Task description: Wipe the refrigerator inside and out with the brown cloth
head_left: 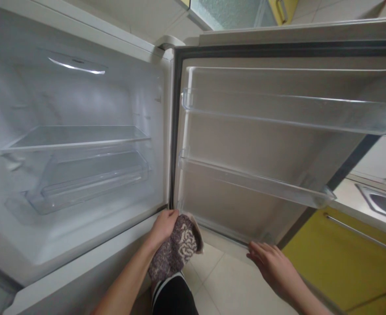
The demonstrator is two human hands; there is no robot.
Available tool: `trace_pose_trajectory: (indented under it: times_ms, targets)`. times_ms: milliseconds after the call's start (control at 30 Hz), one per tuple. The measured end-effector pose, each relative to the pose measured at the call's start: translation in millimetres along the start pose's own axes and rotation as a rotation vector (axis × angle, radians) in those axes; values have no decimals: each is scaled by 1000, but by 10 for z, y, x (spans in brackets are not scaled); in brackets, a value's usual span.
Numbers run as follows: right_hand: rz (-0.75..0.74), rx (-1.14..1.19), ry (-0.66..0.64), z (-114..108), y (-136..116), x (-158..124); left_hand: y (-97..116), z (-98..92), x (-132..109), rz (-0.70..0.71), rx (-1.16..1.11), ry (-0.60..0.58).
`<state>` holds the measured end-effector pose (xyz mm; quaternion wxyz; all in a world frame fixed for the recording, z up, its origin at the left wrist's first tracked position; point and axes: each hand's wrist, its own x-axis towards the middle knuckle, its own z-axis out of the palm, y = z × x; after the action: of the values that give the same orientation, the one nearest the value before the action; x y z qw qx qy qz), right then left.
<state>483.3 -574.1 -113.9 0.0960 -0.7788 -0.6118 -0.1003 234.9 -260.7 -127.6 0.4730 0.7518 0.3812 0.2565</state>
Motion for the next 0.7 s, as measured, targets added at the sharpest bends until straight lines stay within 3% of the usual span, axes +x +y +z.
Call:
trace_pose_trajectory:
  times_ms: [100,200,333,433,533,700]
  targets:
    - [63,60,-198,-157,-237,225,0,-2,12,3,-25,-9]
    - [-6,118,-281,-314,-568,654,-1,-6,6,12,-49,-4]
    - [-256,303,-290,-360,-964,1396,-9,0,-15,27,-81,11]
    - [-313,330,-209,-231,-1218,1829,-27,20,-33,41,-86,31]
    - [-308,278,-163,-46,-1412,2028,-75,58,-50,42,-70,56]
    - [-356,214,-163,164,-1467,2029,-181,84,-79,-9,-47,95]
